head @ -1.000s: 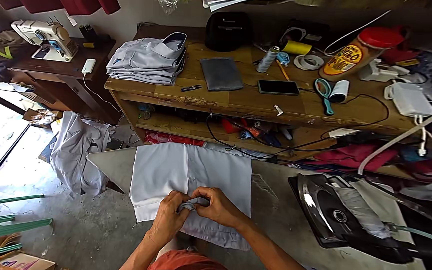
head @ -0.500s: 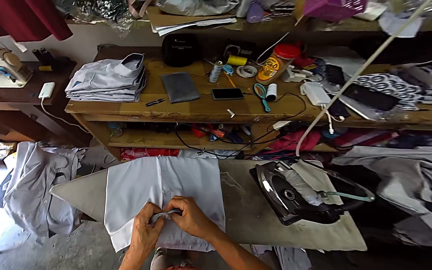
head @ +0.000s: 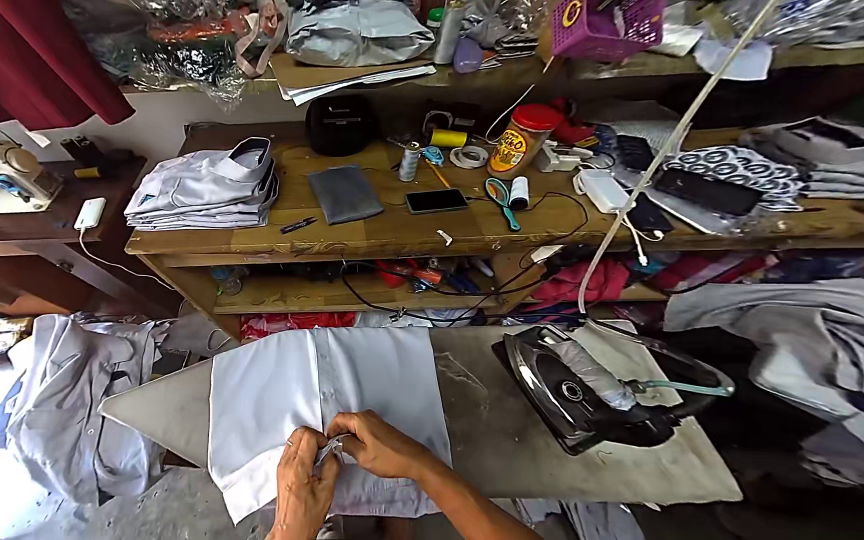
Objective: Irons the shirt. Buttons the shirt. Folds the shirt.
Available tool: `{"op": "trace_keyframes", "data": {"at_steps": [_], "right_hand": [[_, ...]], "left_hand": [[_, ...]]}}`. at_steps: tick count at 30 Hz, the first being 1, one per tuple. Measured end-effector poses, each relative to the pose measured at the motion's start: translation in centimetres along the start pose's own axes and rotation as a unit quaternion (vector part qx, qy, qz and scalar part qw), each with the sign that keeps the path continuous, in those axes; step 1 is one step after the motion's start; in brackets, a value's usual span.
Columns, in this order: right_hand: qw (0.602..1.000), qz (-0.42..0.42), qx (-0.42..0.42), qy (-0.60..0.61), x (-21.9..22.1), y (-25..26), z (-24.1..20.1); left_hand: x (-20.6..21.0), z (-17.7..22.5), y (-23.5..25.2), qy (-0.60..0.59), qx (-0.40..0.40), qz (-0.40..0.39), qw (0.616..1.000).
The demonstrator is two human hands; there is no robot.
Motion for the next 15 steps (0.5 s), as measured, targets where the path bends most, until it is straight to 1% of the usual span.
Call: {"op": "trace_keyframes", "data": {"at_steps": [1, 3, 5, 8, 10, 11, 13, 15], "right_hand": [[1.000, 0.006, 0.001, 0.015, 0.0, -0.1, 0.2], [0.999, 0.023, -0.005, 0.039, 0.3, -0.5, 0.4], [0.998, 0.056, -0.013, 0.012, 0.2, -1.3, 0.0], [0.980, 0.178, -0.045, -0.080, 0.2, -2.8, 0.2], [0.952, 0.255, -0.084, -0.145, 0.6, -3.9, 0.1], [0.940, 0.275, -0.108, -0.173, 1.1, -4.3, -0.2], [0.930, 0.268, -0.150, -0.200, 2.2, -4.8, -0.7], [0.941, 0.220, -0.163, -0.200, 2.4, -5.3, -0.3]], "left_hand": [[0.0, 0.1, -0.2, 0.012, 0.017, 0.013, 1.000], [-0.1, -0.3, -0.6, 0.015, 0.015, 0.018, 1.000], [0.1, -1.0, -0.8, 0.009, -0.009, -0.017, 1.000], [0.9, -0.9, -1.7, 0.034, -0.005, -0.077, 0.996], [1.5, -0.8, -2.5, 0.061, 0.007, -0.091, 0.994], [1.9, -0.8, -3.0, 0.066, 0.008, -0.099, 0.993], [2.4, -1.0, -3.9, 0.069, 0.005, -0.106, 0.992], [2.5, -1.3, -4.4, 0.072, 0.000, -0.106, 0.992]]}}
Point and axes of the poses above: each hand's wrist, its own y-axis towards the middle knuckle, its own x-axis out of the palm, z = x × y, the point moved 10 cm from there along y, towards the middle knuckle, and after that the axes turned 5 degrees about -y, right-handed, at the moved point
